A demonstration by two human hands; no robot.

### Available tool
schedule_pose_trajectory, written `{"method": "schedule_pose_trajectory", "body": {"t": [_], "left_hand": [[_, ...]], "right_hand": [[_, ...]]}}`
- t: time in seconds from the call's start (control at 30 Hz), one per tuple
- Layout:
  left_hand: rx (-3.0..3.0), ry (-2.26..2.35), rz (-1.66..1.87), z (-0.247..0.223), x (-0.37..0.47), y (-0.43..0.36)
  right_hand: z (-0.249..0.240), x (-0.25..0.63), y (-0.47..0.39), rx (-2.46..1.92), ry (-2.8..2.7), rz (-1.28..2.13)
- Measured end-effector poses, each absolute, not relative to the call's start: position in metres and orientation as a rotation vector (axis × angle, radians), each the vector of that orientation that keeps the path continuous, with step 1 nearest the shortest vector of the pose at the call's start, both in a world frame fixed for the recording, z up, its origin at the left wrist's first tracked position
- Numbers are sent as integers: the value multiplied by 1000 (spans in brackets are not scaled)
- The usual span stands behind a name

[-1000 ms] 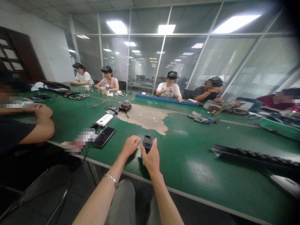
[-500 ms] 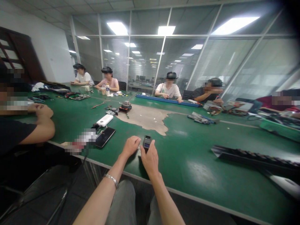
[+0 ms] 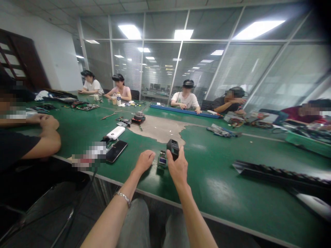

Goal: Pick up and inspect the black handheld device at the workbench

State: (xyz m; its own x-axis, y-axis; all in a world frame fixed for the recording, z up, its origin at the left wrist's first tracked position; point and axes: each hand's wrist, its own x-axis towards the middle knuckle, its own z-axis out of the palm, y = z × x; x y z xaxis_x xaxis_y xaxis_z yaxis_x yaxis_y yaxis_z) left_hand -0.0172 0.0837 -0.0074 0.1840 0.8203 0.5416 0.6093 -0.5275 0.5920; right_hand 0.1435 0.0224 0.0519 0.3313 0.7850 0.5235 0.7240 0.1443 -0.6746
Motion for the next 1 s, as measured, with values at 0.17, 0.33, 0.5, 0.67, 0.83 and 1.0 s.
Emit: {"method": "schedule_pose_trajectory", "body": {"t": [0.17,0.33,0.5,0.67,0.83,1.0], "left_hand": [[2220,1378,1240,-7,-17,85],[2232,1383,1219,-5,-18,84],[2229,1377,1207,-3,-18,82],[2227,1377,1217,-3,-17,82],[2216,1367,1230,-3,-17,82],[2208,1367,1231,-3,-17,82]], "right_hand": [[28,186,14,-1675,-1367,43],[-7,200,9,-1669,-1441,32],[-17,200,11,-1662,-1470,-10],[-20,203,9,-1676,-1476,-17],[-20,202,8,-1677,-1486,-31],[-21,202,8,-1657,-1475,-56]]}}
